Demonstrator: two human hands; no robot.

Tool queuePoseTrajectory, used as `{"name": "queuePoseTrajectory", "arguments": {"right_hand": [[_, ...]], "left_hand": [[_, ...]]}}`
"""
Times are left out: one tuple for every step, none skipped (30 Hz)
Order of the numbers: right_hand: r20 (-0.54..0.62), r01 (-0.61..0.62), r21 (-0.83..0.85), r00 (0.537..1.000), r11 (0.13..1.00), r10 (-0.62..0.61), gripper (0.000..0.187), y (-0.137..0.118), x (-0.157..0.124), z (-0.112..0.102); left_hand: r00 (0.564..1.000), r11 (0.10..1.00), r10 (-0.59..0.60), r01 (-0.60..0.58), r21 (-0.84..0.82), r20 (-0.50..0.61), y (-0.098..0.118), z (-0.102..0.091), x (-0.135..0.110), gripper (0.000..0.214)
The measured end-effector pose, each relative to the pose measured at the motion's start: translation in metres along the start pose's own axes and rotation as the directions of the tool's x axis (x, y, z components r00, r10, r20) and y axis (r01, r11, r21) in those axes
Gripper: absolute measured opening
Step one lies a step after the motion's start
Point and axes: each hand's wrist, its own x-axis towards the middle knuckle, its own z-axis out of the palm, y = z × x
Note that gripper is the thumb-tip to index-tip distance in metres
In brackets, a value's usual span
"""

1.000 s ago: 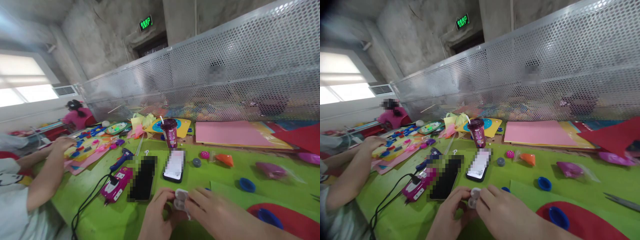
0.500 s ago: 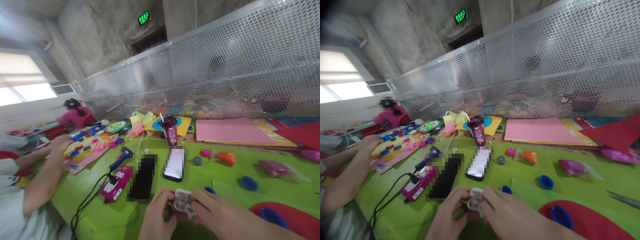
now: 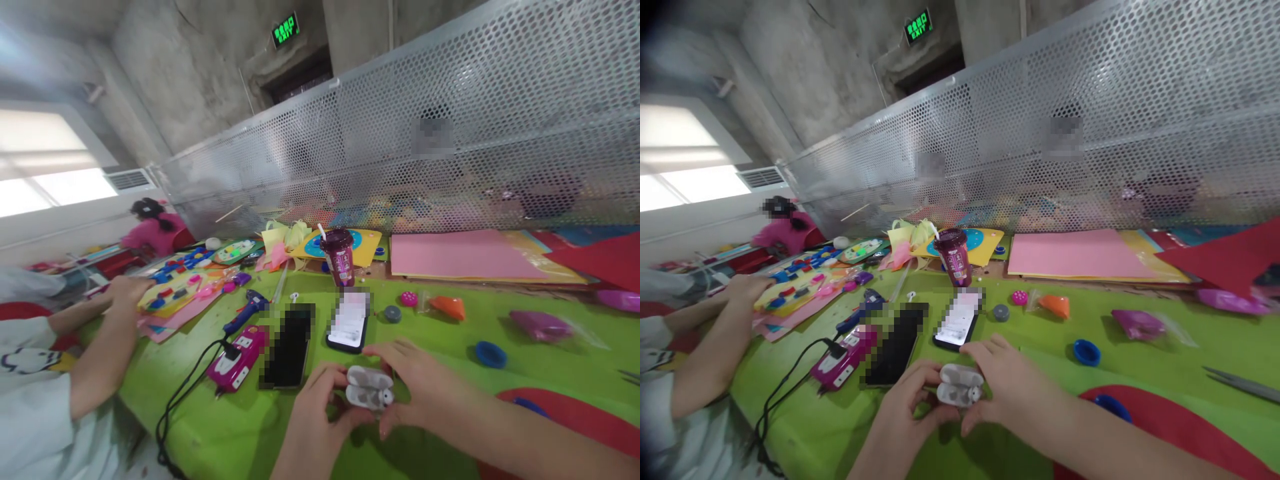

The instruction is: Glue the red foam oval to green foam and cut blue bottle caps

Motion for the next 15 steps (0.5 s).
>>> {"name": "queuePoseTrajectory", "arguments": {"right_hand": [[0.002,0.008,0.008,1.0,1.0,-0.008,0.076,0.0,0.001,0.002],[-0.003,0.016,0.022,1.0,1.0,-0.016,0.075,-0.001,0.001,0.003],[-0.01,0.022,0.039,1.0,0.999,-0.022,0.075,-0.001,0.001,0.003],[-0.017,0.029,0.059,0.999,0.998,-0.028,0.074,-0.002,0.0,0.002],[-0.026,0.036,0.079,0.999,0.996,-0.034,0.072,-0.003,-0.002,0.001],[-0.034,0.041,0.096,0.999,0.995,-0.038,0.066,-0.003,-0.004,-0.002],[-0.038,0.05,0.107,0.998,0.993,-0.046,0.058,-0.004,-0.007,-0.006],[-0.04,0.063,0.108,0.997,0.992,-0.059,0.048,-0.004,-0.01,-0.009],[-0.037,0.083,0.1,0.996,0.991,-0.08,0.038,-0.003,-0.012,-0.012],[-0.047,0.108,0.082,0.993,0.991,-0.104,0.03,-0.003,-0.014,-0.015],[-0.054,0.141,0.056,0.989,0.988,-0.138,0.024,-0.002,-0.015,-0.016],[-0.058,0.174,0.023,0.983,0.984,-0.173,0.021,-0.001,-0.016,-0.017],[-0.063,0.202,-0.017,0.977,0.979,-0.203,0.018,-0.001,-0.016,-0.018],[-0.068,0.22,-0.059,0.972,0.974,-0.224,0.016,-0.001,-0.016,-0.018],[-0.077,0.225,-0.105,0.969,0.969,-0.234,0.014,-0.002,-0.016,-0.018]], "left_hand": [[1.0,1.0,-0.001,0.001,0.003,-0.002,-0.001,0.0,0.0,0.015],[1.0,1.0,0.001,-0.001,-0.003,0.0,-0.001,0.0,0.0,0.015],[1.0,1.0,0.005,-0.004,-0.015,0.003,-0.002,-0.001,0.001,0.015],[1.0,1.0,0.011,-0.01,-0.029,0.006,-0.002,-0.001,0.001,0.015],[1.0,0.999,0.016,-0.016,-0.041,0.008,-0.001,-0.001,0.001,0.016],[1.0,0.999,0.016,-0.016,-0.046,0.014,-0.001,-0.002,0.001,0.016],[1.0,0.999,0.009,-0.008,-0.042,0.02,0.0,-0.002,0.002,0.016],[1.0,0.999,0.0,0.001,-0.032,0.023,0.001,-0.003,0.002,0.015],[1.0,1.0,-0.009,0.009,-0.022,0.022,0.002,-0.003,0.002,0.015],[1.0,1.0,-0.015,0.015,-0.016,0.018,0.003,-0.003,0.001,0.015],[1.0,1.0,-0.017,0.017,-0.013,0.015,0.004,-0.003,0.001,0.015],[1.0,1.0,-0.013,0.013,-0.015,0.011,0.004,-0.002,0.001,0.015],[1.0,1.0,-0.006,0.006,-0.017,0.007,0.005,-0.002,0.001,0.014],[1.0,1.0,-0.002,0.002,-0.019,0.005,0.005,-0.002,0.001,0.014],[1.0,1.0,-0.003,0.003,-0.021,0.004,0.005,-0.001,0.001,0.014]]}}
